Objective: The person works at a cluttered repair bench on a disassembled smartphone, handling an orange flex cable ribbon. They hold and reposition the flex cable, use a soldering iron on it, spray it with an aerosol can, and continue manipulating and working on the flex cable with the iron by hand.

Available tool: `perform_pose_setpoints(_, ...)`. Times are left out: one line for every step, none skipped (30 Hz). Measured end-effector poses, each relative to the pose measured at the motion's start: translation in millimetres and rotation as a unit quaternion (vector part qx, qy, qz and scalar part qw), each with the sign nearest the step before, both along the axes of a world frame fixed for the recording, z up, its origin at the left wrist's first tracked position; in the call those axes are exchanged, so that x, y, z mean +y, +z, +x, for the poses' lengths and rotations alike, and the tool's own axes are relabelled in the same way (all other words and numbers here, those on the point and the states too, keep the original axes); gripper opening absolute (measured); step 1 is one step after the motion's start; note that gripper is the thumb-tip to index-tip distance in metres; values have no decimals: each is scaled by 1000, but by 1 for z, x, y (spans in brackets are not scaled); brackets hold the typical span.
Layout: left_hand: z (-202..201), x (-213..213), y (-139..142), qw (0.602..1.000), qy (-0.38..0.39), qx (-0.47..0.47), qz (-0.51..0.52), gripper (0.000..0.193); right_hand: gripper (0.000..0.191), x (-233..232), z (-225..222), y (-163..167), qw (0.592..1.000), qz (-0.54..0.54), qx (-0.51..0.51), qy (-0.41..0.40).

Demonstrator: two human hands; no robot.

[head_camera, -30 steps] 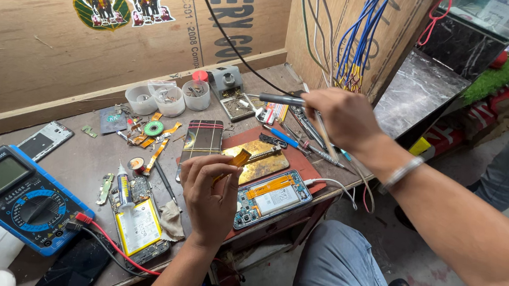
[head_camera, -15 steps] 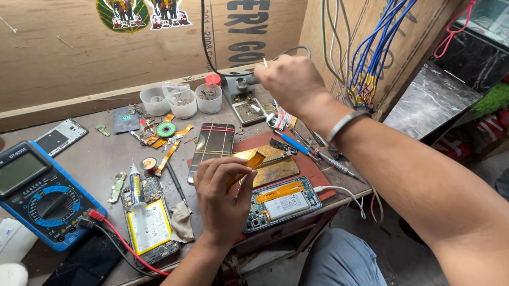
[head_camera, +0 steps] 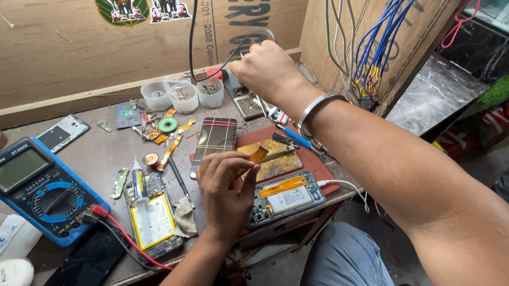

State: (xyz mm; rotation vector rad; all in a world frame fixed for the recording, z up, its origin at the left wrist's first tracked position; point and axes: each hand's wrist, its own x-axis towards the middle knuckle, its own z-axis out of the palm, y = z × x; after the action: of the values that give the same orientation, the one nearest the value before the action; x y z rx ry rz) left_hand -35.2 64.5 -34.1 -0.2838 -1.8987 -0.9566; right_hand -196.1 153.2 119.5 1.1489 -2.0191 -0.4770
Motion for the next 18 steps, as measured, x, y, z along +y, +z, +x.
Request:
perform_pose_setpoints(0,0,0,1000,-1,-1,-1,19,8,1,0,-2,1000,0,-10,7)
perform_pose_setpoints(-1,0,0,1000,0,-2,-1,19,8,2,0,-4,1000,0,-21,14)
perform_pose_setpoints(-1,0,0,1000,1,-3,-2,19,9,4,1,-5,999,0,-31,22)
perform_pose_setpoints(-1,0,0,1000,3,0,-2,19,8,6,1,-8,999,10,-29,38)
perform_pose_setpoints(-1,0,0,1000,3,3,-3,19,6,10,0,-11,998,18,-27,53)
perform_pose_setpoints(0,0,0,1000,1,6,-4,19,4,16,-1,-13,997,26,-24,65)
perform_pose_setpoints(0,0,0,1000,1,5,-1,18,4,21,-1,-16,995,18,-33,89)
perform_pose_setpoints(0,0,0,1000,0,4,2,18,4,26,1,-19,993,10,-40,112)
perform_pose_setpoints(0,1,0,1000,-3,2,6,18,4,32,3,-22,990,2,-48,135)
perform_pose_setpoints(0,1,0,1000,-4,2,5,18,4,37,5,-24,984,-12,-54,167)
perform_pose_setpoints(0,0,0,1000,-5,1,4,18,4,41,9,-28,978,-27,-60,199)
perform_pose_setpoints(1,0,0,1000,-5,0,2,18,4,45,13,-32,969,-42,-66,232)
perform_pose_setpoints(0,0,0,1000,-5,0,3,18,4,50,18,-35,965,-62,-82,240)
perform_pose_setpoints(1,-1,1,1000,-5,0,3,18,5,55,22,-37,961,-82,-97,247)
perform_pose_setpoints(1,-1,1,1000,-5,0,6,18,6,60,27,-40,956,-100,-113,253)
perform_pose_setpoints(1,-1,1,1000,-7,1,2,18,5,66,33,-42,949,-141,-138,246)
perform_pose_setpoints(1,-2,1,1000,-8,1,0,17,3,74,38,-43,941,-180,-163,238)
perform_pose_setpoints(1,-2,1,1000,-9,2,-3,17,2,82,43,-45,929,-219,-187,231)
